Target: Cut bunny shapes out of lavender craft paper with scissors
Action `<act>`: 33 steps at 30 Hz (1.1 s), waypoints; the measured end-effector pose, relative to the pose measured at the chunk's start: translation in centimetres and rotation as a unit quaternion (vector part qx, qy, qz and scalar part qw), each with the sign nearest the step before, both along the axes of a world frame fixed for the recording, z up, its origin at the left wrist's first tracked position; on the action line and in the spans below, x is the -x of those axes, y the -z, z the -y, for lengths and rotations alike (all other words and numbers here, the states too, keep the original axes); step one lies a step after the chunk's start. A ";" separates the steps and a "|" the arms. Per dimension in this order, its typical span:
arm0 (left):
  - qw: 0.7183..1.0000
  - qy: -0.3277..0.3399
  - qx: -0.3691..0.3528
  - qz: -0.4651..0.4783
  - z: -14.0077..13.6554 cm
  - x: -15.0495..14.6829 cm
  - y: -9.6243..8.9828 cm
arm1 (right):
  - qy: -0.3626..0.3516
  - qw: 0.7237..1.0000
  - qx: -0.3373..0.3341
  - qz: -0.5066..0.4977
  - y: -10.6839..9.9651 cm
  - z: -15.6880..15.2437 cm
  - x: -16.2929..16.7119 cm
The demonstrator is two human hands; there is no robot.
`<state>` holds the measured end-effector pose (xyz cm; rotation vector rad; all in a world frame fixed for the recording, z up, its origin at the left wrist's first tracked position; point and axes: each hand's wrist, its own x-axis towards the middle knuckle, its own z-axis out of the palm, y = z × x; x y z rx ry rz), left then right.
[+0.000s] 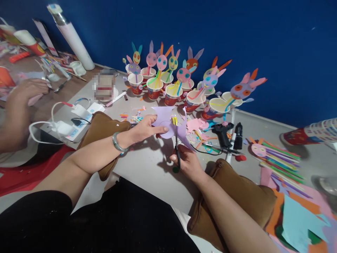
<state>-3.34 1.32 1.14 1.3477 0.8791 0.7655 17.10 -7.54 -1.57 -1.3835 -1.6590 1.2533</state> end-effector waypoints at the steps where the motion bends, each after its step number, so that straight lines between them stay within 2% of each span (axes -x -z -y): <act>1: 1.000 0.004 -0.001 -0.007 0.0 0.0 -0.1 | 0.000 1.000 -0.001 -0.001 0.0 0.0 0.0; 7: 0.992 0.016 -0.039 -0.115 0.4 0.4 -0.5 | 0.011 0.999 0.025 -0.017 0.1 0.4 -0.1; 11: 0.990 0.013 -0.053 -0.130 0.4 0.5 -0.5 | 0.013 0.999 0.028 -0.025 0.2 0.3 0.0; 15: 0.994 0.010 -0.035 -0.104 0.4 0.4 -0.4 | 0.014 1.000 0.012 -0.017 0.2 0.2 0.0; 19: 0.999 0.034 -0.014 -0.020 0.2 0.1 -0.1 | -0.008 1.000 -0.011 -0.003 0.2 0.1 0.0; 22: 0.999 0.023 -0.016 0.019 0.0 0.0 0.2 | -0.016 1.000 -0.011 -0.005 0.4 0.1 -0.1; 30: 0.999 0.024 -0.030 -0.020 0.0 0.2 0.2 | -0.007 1.000 0.000 -0.005 0.3 0.2 -0.1; 33: 0.999 0.026 -0.030 -0.009 0.0 0.2 -0.1 | -0.005 1.000 0.005 -0.003 0.1 0.2 0.0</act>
